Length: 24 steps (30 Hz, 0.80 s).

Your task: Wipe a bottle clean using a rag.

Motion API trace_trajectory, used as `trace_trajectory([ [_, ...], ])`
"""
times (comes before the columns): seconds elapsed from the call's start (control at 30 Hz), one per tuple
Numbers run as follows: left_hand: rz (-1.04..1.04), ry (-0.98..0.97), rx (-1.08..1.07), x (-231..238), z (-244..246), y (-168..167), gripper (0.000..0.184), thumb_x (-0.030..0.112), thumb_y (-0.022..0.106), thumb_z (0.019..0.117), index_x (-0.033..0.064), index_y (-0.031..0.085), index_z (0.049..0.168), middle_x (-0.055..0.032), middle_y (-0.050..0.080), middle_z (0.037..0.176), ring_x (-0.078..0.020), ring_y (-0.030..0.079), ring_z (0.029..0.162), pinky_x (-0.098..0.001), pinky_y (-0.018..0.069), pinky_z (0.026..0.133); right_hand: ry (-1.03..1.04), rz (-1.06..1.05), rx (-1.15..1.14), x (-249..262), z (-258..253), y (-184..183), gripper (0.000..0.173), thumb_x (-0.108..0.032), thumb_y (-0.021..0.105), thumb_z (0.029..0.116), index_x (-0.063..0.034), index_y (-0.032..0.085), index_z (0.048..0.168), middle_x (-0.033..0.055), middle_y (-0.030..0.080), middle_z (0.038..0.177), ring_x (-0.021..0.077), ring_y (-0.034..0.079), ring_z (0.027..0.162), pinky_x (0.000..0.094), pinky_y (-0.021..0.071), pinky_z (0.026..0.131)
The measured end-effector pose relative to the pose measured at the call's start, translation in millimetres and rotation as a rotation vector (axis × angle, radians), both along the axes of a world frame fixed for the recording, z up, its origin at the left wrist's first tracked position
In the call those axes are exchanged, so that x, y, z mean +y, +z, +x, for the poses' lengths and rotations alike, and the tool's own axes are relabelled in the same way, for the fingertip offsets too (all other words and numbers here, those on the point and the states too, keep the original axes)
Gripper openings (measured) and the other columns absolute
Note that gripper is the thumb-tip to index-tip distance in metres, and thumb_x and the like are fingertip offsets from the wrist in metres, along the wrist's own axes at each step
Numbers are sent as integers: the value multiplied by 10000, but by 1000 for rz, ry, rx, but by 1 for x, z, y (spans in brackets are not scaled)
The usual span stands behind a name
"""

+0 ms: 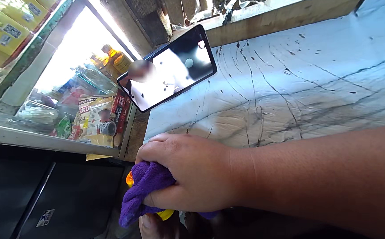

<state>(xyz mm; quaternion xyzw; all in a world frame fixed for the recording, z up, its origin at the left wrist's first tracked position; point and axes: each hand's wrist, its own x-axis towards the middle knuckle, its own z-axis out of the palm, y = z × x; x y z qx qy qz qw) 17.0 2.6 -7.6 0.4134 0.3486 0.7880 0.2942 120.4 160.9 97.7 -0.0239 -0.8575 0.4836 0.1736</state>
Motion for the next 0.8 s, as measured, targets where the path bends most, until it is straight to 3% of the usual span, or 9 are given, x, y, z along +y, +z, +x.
trace_trajectory([
  [0.4,0,-3,4,2,1,2,325,445,597,981,215,729,1170,18,762,1008,-46,714,815,-201,578,675,-8,7,2,-1,-1,0,278,-321,697,960,-80,694,1098,29,642,999,83,608,918,264,491,742],
  [0.53,-8,-76,-88,-4,0,-2,414,510,584,970,167,766,1114,-13,776,963,-75,738,817,-226,596,673,16,25,-52,0,-1,2,338,-316,743,921,-89,687,1166,41,653,1058,112,618,959,302,504,769],
  [0.6,2,-100,-100,-12,-5,-10,456,533,531,994,159,757,1124,-2,770,993,-67,729,882,-230,588,743,46,97,-59,-1,-2,1,444,-328,780,883,-93,662,1241,56,654,1132,146,618,1039,340,514,831],
  [0.7,65,-132,4,-17,-12,-10,458,484,410,1065,179,675,1281,49,727,1196,-18,667,1117,-201,534,948,48,218,-4,-5,-2,-5,610,-294,847,801,-78,616,1323,89,666,1187,208,633,1111,394,535,895],
  [0.8,69,-111,-31,-13,-9,-1,453,480,437,1053,170,691,1264,49,737,1178,-15,670,1114,-199,531,953,63,272,-12,-7,-2,-5,720,-277,880,764,-77,576,1386,104,655,1232,237,616,1163,401,522,938],
])
